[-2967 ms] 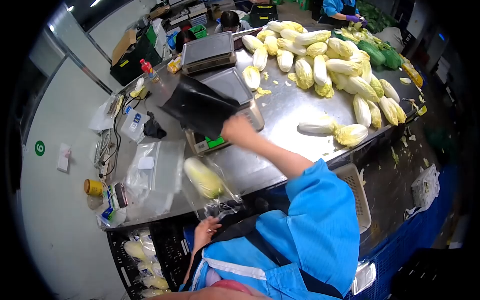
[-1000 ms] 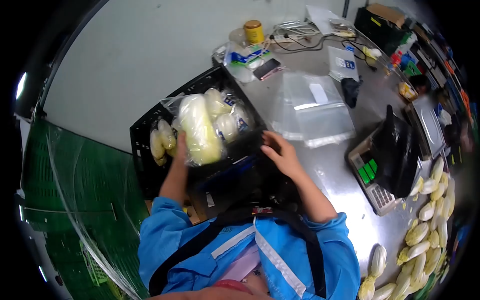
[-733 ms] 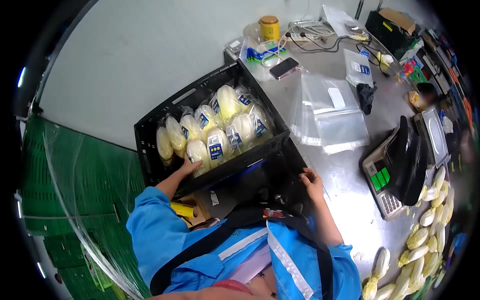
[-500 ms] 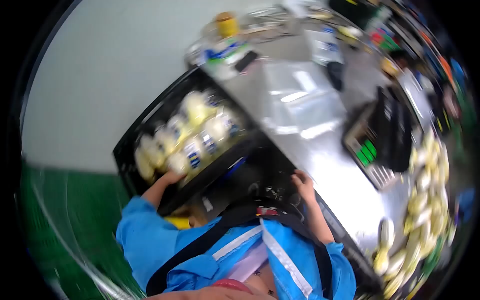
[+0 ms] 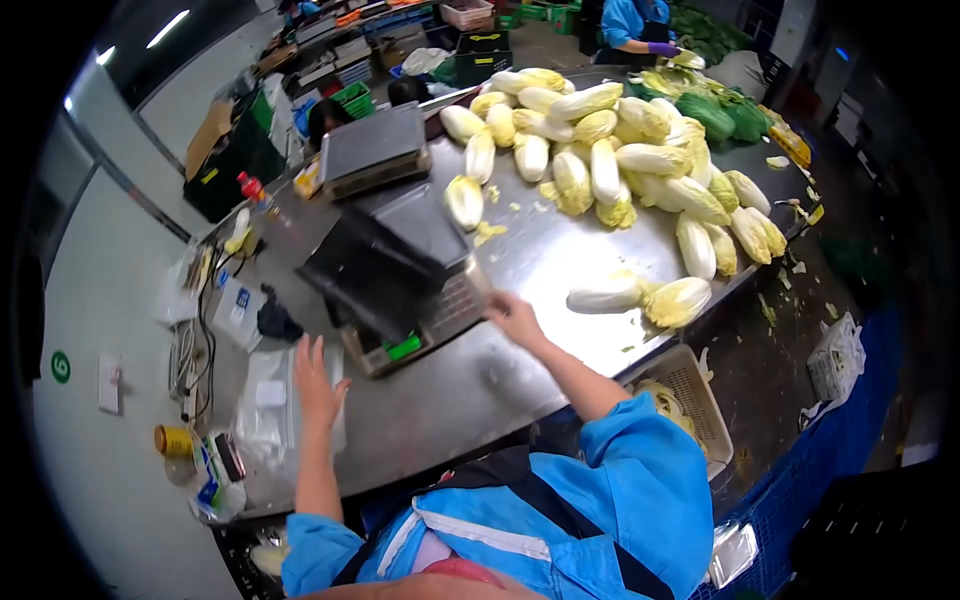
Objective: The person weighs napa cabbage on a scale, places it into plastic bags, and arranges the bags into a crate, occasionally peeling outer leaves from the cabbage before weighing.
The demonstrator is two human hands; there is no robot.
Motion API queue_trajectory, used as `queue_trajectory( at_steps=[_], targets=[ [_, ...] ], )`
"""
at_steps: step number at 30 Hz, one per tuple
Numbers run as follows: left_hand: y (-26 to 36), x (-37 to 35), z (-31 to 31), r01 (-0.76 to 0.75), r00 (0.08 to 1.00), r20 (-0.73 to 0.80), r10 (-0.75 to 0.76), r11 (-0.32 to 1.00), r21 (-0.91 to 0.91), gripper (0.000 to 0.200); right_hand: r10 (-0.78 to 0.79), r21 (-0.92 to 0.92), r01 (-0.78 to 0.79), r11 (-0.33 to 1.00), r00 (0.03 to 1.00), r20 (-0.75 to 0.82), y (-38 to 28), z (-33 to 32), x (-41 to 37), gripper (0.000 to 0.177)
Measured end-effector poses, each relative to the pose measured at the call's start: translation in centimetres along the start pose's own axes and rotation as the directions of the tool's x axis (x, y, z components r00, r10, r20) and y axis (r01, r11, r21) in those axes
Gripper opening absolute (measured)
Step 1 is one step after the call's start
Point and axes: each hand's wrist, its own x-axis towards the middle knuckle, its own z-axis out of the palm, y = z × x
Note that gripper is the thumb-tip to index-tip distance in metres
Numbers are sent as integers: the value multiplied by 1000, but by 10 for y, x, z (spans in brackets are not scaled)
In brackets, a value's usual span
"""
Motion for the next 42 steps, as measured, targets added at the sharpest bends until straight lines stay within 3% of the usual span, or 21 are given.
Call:
queue_trajectory(
  at_steps=[1, 5, 7, 8, 11, 14, 16, 19, 20, 22, 25, 26, 27, 28, 32, 34, 36, 37, 38, 39, 42],
  targets=[
    [3, 29, 5, -59, 998, -10, 63, 974, 217, 78, 39, -54, -44, 998, 995, -89, 18, -35, 32, 42],
    [-27, 116, 52, -382, 922, 178, 343, 877, 290, 36, -22, -362, -166, 917, 887, -460, 80, -171, 162, 67],
    [9, 140, 66, -490, 870, 34, 492, 870, -59, 25, 27, -382, -292, 877, 823, -567, 93, -213, 212, 77],
    [37, 143, 67, -439, 872, 201, 445, 895, -78, 24, 81, -360, -353, 864, 802, -591, 86, -228, 228, 82],
    [83, 150, 101, -504, 832, 154, 533, 842, -191, 15, 314, -420, -585, 694, 771, -554, 118, -239, 269, 97],
    [101, 163, 102, -349, 845, 325, 426, 898, -269, 22, 218, -461, -528, 713, 793, -569, 141, -240, 276, 93],
    [103, 168, 89, -270, 867, 345, 360, 921, -281, 26, 106, -324, -343, 882, 814, -572, 145, -249, 270, 74],
    [105, 172, 94, -19, 939, 300, 167, 897, -441, 37, 450, 576, -171, 799, 805, -386, 130, -253, 243, 60],
    [109, 173, 98, 143, 963, 268, 23, 799, -584, 45, 419, 650, -74, 756, 818, -394, 121, -237, 231, 57],
    [141, 199, 99, 82, 983, 168, 79, 628, -774, 85, 176, 318, 20, 948, 798, -577, 86, -181, 206, 57],
    [185, 233, 116, -40, 998, -20, 55, 385, -922, 98, -306, 417, 370, 830, 928, -214, 7, -90, 160, 80],
    [196, 238, 120, -57, 998, -54, 17, 271, -961, 97, -406, 256, 396, 882, 914, -17, -24, -73, 151, 86],
    [162, 219, 133, 349, 931, 365, 0, 292, -891, 86, -708, 115, 700, 705, 705, 52, -46, -56, 151, 89],
    [158, 223, 128, 314, 948, 306, -82, 123, -941, 77, -651, 106, 644, 758, 755, 71, -75, -53, 137, 87],
    [99, 226, 110, 238, 970, 243, -22, 306, -922, 80, -448, 182, 410, 894, 845, 293, -35, -89, 134, 79],
    [73, 232, 96, 219, 963, 270, 24, 515, -829, 84, -224, -163, 214, 963, 974, -43, 32, -140, 139, 63],
    [79, 247, 75, -191, 962, 76, 262, 848, -495, 89, -132, -232, 32, 972, 894, -429, 116, -228, 167, 49],
    [68, 247, 77, -329, 913, 169, 372, 914, -238, 91, -285, -549, -29, 836, 831, -477, 170, -292, 183, 49],
    [52, 247, 89, -471, 817, 232, 527, 844, -258, 90, -176, -603, -136, 786, 886, -429, 107, -331, 183, 50],
    [47, 242, 96, -497, 771, 345, 536, 844, -201, 90, 58, -569, -537, 623, 757, -650, 103, -353, 192, 58],
    [43, 224, 100, -554, 659, 599, 455, 832, -22, 96, 53, -857, -450, 252, 890, -452, 194, -461, 211, 84]
  ],
)
